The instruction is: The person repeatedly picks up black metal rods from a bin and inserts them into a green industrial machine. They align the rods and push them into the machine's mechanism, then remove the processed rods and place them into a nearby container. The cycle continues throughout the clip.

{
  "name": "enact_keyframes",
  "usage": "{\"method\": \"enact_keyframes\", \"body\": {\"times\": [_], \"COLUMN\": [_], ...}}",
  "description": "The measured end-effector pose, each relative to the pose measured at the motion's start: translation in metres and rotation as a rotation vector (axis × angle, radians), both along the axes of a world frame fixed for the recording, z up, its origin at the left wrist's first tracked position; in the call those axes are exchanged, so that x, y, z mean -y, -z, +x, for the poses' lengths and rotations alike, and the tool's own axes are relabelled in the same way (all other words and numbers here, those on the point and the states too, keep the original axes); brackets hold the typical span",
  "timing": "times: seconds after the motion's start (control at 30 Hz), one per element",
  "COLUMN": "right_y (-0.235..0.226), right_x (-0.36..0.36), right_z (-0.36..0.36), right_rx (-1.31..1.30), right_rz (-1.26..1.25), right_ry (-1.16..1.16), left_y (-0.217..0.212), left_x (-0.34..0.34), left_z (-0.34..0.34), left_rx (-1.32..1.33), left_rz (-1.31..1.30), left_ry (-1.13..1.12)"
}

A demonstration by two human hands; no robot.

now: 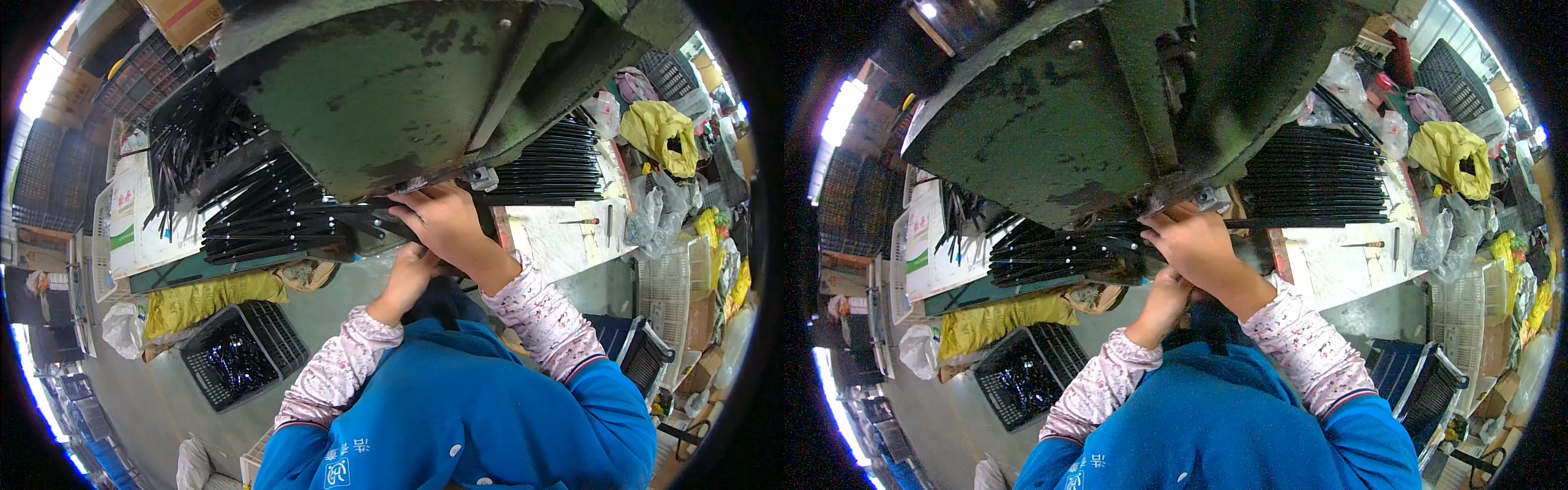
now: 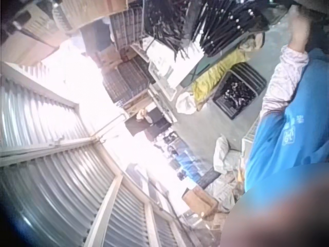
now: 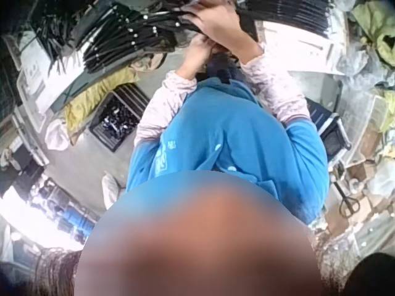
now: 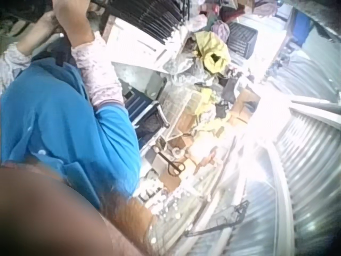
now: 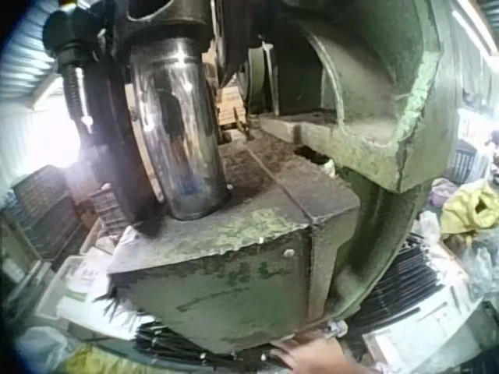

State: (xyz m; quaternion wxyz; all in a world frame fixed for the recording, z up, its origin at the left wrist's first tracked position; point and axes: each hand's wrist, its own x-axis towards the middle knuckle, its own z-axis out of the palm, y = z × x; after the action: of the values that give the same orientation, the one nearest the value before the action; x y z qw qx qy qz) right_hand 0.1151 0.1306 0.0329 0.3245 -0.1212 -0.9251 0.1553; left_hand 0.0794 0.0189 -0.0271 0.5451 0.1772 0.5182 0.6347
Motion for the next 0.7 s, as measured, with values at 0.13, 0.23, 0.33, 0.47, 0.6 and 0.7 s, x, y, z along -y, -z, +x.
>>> {"method": "enact_keyframes", "body": {"times": [0.13, 0.23, 0.33, 0.47, 0.6, 0.7], "right_y": [0.0, 0.008, 0.015, -0.001, 0.005, 0.007], "right_x": [-0.002, -0.005, -0.01, -0.006, 0.004, 0.003], "right_z": [0.003, 0.001, 0.002, 0.005, -0.002, 0.0], "right_rx": [0.013, 0.078, 0.159, -0.011, 0.008, -0.015], "right_rz": [-0.037, -0.051, -0.028, -0.151, -0.071, -0.125], "right_ry": [0.037, 0.082, 0.089, 0.001, 0.029, 0.044], "left_y": [0.014, 0.012, 0.013, 0.014, 0.011, 0.012], "left_x": [-0.008, -0.012, -0.012, -0.014, -0.021, -0.02], "left_z": [0.012, 0.017, 0.022, 0.023, 0.033, 0.032], "left_rx": [0.136, 0.182, 0.167, 0.187, 0.168, 0.189], "left_rz": [0.075, 0.108, 0.128, 0.206, 0.29, 0.262], "left_ry": [-0.079, -0.122, -0.154, -0.153, -0.352, -0.333]}}
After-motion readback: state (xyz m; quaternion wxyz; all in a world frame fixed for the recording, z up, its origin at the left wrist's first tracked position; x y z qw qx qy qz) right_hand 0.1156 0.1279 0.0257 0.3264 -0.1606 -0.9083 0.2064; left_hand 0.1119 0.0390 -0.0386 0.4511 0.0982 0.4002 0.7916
